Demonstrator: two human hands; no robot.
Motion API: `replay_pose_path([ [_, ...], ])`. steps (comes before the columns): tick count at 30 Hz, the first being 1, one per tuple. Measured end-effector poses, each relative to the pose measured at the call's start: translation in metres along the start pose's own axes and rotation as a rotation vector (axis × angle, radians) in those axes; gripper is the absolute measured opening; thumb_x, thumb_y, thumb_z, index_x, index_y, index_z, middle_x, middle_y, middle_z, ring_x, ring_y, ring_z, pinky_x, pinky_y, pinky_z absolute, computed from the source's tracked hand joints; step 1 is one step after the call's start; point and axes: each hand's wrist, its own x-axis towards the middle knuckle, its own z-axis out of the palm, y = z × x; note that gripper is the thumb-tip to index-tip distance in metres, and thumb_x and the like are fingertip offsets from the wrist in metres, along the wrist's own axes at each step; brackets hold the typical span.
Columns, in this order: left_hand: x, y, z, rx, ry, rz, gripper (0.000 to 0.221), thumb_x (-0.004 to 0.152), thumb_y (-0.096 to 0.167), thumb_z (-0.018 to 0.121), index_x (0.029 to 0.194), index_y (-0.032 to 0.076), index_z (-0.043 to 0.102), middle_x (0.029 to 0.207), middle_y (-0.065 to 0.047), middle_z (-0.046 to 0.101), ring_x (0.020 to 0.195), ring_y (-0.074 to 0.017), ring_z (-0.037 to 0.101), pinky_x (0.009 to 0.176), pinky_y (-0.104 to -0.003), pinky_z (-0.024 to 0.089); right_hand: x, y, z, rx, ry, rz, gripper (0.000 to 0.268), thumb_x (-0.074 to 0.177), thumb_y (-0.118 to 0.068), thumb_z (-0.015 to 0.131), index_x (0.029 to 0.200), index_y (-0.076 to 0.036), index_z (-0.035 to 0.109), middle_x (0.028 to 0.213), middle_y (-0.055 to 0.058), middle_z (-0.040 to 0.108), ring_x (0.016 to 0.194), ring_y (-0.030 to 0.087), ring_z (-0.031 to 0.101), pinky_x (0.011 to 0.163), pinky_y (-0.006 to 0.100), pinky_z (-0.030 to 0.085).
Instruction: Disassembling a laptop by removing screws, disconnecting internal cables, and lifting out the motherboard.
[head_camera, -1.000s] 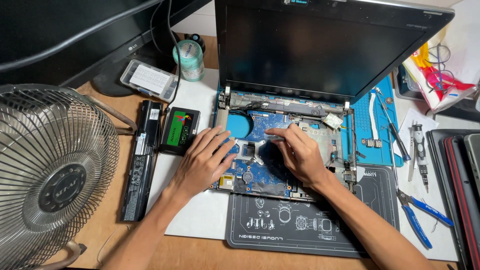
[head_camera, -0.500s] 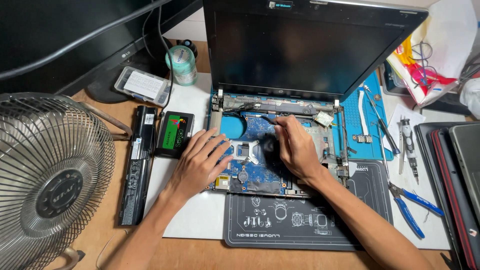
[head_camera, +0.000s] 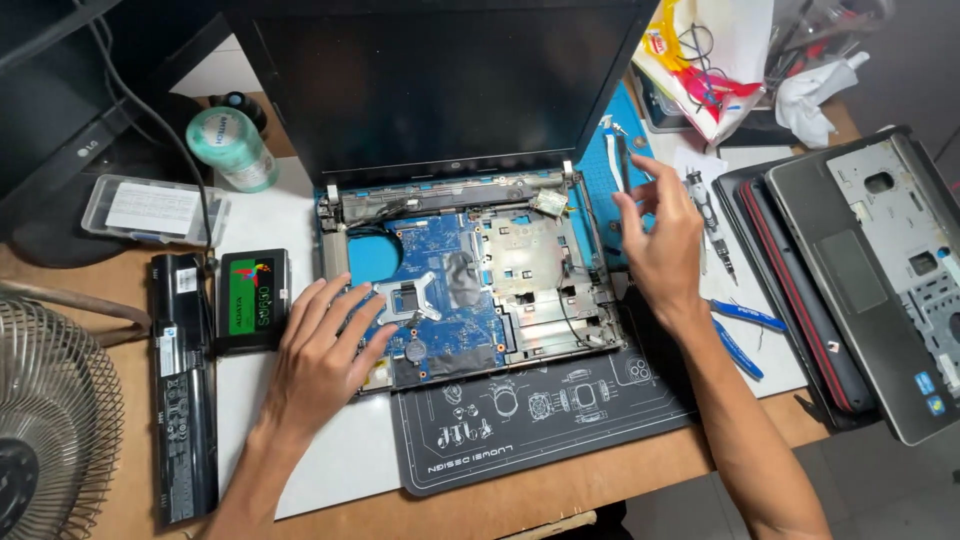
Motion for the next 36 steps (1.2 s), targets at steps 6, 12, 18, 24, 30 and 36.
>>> replay_pose_path([
  [6,0.002,0.003,-0.003,0.018,-0.013,-0.012,0.030,0.098,0.033,0.069,0.113,0.008,0.075,0.111,-0.015,0.074,0.121,-0.0349,0.065,0.110,-0.049,0.046,-0.019,0.070,-0.004,-0.089,-0.020,0.147,0.023,0.099,0.000,0.078,0.119,0.002,0.069,0.088,0.019,0.068,0.073,0.030,0.067,0.073,0.042,0.054],
  [12,0.000,-0.001,-0.001,0.008,-0.052,-0.058,0.031,0.099,0.036,0.067,0.114,0.010,0.075,0.113,-0.014,0.073,0.124,-0.0338,0.064,0.111,-0.049,0.045,-0.022,0.076,0.004,-0.132,-0.067,0.182,0.021,0.099,-0.004,0.080,0.118,-0.002,0.072,0.092,0.016,0.068,0.074,0.028,0.069,0.072,0.041,0.055],
  [18,0.002,0.001,-0.003,-0.011,-0.073,-0.085,0.033,0.100,0.036,0.066,0.115,0.009,0.074,0.114,-0.016,0.073,0.124,-0.0353,0.063,0.111,-0.050,0.044,-0.023,0.052,-0.001,-0.246,0.027,-0.015,0.015,0.110,-0.015,0.075,0.125,-0.013,0.073,0.113,0.002,0.057,0.096,0.023,0.068,0.092,0.041,0.048],
  [24,0.000,-0.004,-0.001,-0.014,-0.080,-0.075,0.032,0.100,0.037,0.065,0.116,0.010,0.074,0.115,-0.016,0.073,0.124,-0.0357,0.063,0.111,-0.051,0.044,-0.030,0.031,0.008,-0.234,0.002,-0.337,0.016,0.102,-0.009,0.079,0.116,-0.017,0.079,0.102,0.000,0.063,0.096,0.020,0.067,0.100,0.036,0.041],
  [30,0.002,-0.003,-0.002,-0.025,-0.082,-0.078,0.033,0.101,0.036,0.064,0.116,0.009,0.075,0.115,-0.017,0.072,0.124,-0.0367,0.063,0.110,-0.052,0.044,-0.035,0.026,0.016,-0.194,-0.068,-0.431,0.018,0.096,-0.008,0.081,0.112,-0.017,0.078,0.095,-0.003,0.068,0.088,0.018,0.069,0.096,0.034,0.044],
  [36,-0.001,-0.005,0.003,-0.001,-0.040,-0.025,0.031,0.101,0.034,0.066,0.117,0.009,0.074,0.115,-0.016,0.071,0.123,-0.0369,0.063,0.109,-0.051,0.046,-0.034,0.022,0.020,-0.071,-0.098,-0.428,0.015,0.098,-0.005,0.076,0.108,-0.016,0.078,0.087,-0.002,0.068,0.081,0.020,0.069,0.092,0.033,0.046],
])
